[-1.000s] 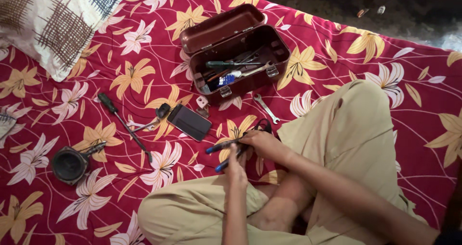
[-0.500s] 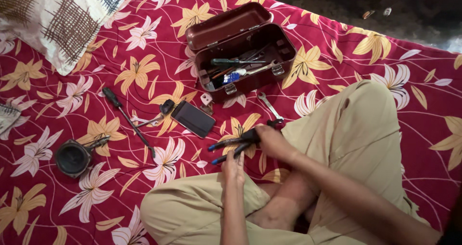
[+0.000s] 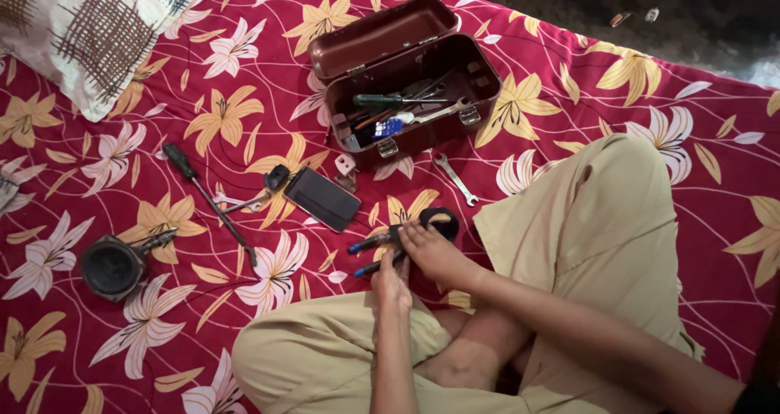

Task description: The person sits on a bed and uses pliers to strip the insulation from a black wire. They repeatedly reposition the wire and use the pliers to cut and pull away the outer sheath, exposing the inner conductors.

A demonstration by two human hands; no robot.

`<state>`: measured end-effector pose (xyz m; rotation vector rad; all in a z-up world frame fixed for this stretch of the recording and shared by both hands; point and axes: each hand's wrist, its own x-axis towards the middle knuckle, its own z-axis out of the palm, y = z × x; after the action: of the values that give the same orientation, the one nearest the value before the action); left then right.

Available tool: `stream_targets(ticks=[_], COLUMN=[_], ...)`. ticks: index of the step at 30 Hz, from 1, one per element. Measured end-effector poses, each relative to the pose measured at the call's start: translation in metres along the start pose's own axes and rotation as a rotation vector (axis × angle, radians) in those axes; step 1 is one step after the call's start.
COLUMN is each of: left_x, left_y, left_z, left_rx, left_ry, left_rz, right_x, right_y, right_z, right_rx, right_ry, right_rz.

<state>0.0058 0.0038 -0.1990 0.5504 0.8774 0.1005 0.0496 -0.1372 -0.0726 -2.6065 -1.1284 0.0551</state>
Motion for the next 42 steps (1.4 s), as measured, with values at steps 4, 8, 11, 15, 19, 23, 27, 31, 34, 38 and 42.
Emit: stream_targets(ticks=[4, 8, 11, 15, 19, 23, 27, 31, 34, 38, 42], left_x=[-0.005, -0.008, -0.025, -0.052, -0.079, -0.097, -0.101, -0.093, -0.093, -0.101, -0.102], left_y=[0.005, 0.01, 0.018, 0.031, 0.044, 0.053, 0.055, 0.061, 0.064, 0.067, 0.07], left_z=[0.003, 0.008, 0.018, 0.037, 0.055, 0.06, 0.059, 0.058, 0.059, 0.064, 0.066], left_rx=[0.015, -0.006, 0.004, 0.01, 0.297, 0.568, 0.65, 0.692, 0.61, 0.574, 0.586], left_ry=[0.022, -0.023, -0.097, -0.271, -0.398, -0.394, -0.35, -0.324, -0.371, -0.364, -0.366], left_rz=[-0.019, -0.036, 0.052, 0.195, 0.546, 0.733, 0.765, 0.743, 0.711, 0.69, 0.696], right_x=[0.005, 0.006, 0.006, 0.006, 0.005, 0.006, 0.009, 0.011, 0.011, 0.012, 0.007], right_y=[-0.003, -0.006, -0.017, -0.025, 0.0, 0.004, -0.005, -0.008, -0.013, -0.014, -0.018], right_z=[0.002, -0.007, -0.032, -0.072, -0.076, -0.073, -0.073, -0.074, -0.073, -0.07, -0.074], right_rx=[0.077, 0.096, 0.137, 0.322, 0.586, 0.78, 0.772, 0.765, 0.759, 0.756, 0.796], right_ry=[0.044, 0.008, -0.014, -0.14, 0.266, 0.35, 0.391, 0.38, 0.391, 0.419, 0.431], right_rz=[-0.084, -0.045, 0.06, 0.38, 0.15, 0.184, 0.208, 0.18, 0.191, 0.178, 0.165])
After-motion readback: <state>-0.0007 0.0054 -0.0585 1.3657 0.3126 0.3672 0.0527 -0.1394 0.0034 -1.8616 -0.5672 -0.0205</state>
